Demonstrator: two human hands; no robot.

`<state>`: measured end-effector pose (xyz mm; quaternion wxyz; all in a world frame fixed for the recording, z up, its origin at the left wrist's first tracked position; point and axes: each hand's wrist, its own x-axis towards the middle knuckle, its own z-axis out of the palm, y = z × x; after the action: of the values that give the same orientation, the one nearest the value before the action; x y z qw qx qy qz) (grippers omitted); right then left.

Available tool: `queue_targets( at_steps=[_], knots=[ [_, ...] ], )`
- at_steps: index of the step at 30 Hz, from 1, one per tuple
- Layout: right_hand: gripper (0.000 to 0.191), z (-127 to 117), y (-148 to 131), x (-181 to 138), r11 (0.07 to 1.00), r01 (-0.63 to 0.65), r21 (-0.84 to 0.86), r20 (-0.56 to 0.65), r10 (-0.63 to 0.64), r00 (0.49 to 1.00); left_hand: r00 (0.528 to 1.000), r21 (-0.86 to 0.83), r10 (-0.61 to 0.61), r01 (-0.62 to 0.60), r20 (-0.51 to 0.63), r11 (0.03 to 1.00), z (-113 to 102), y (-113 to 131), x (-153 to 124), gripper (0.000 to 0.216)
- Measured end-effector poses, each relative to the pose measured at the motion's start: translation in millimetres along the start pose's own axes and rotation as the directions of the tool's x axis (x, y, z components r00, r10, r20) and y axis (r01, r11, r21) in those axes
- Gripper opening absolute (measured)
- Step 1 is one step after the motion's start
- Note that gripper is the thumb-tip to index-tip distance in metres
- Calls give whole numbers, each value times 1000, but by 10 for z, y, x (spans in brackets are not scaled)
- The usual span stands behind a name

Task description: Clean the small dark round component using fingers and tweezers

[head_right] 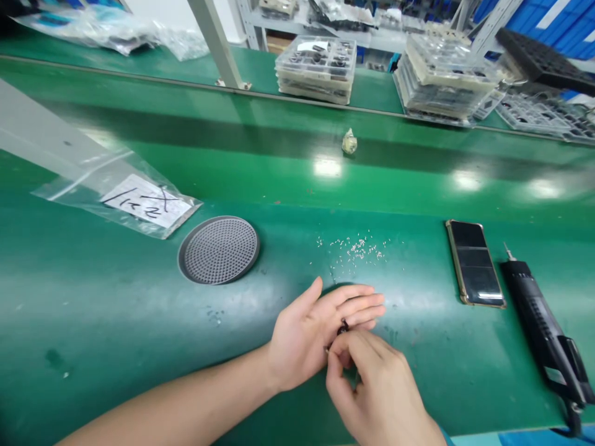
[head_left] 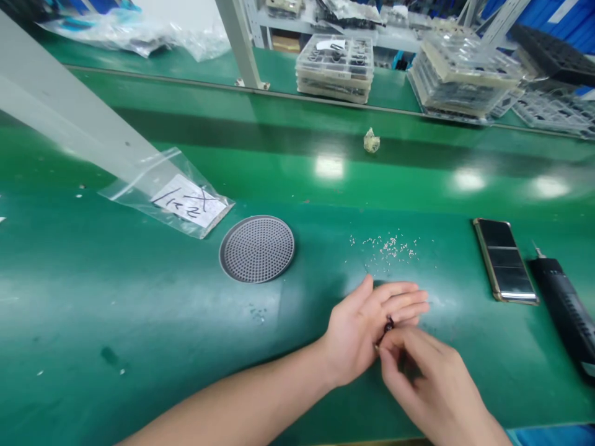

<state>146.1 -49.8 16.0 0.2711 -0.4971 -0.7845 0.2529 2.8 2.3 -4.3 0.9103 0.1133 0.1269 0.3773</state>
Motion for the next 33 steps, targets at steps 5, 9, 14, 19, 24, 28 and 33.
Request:
queue_targets(
  at_steps=[5,9,14,19,24,28,33],
  knots=[
    [17,-12,29,-12,1000,4,9,35,-4,999,1000,13,8,-8,13,1000,-2,-5,-2,65],
    [16,-22,44,-30,1000,-2,3,64,2,998,1000,11,-1,1,20,1000,-22,-27,-13,66],
    [19,-65,-6,-2,1000,-9,4,42,9,999,1000,-5,-5,5,16,1000,-34,-33,-2,67],
    [19,-91,-20,14,1000,-14,-7,99,15,995,1000,-10,-24,24,13,1000,-48,-37,6,68],
    [19,-103,-20,29,1000,-22,-19,104,24,994,999,-24,-44,44,1,999,-48,-45,12,72],
    [21,-135,-44,56,999,-25,-31,147,29,989,998,-23,-63,62,-31,998,-16,-22,16,78],
    [21,-154,-53,68,999,-37,-37,165,43,985,996,-23,-79,77,-52,997,5,-13,7,80]
  ],
)
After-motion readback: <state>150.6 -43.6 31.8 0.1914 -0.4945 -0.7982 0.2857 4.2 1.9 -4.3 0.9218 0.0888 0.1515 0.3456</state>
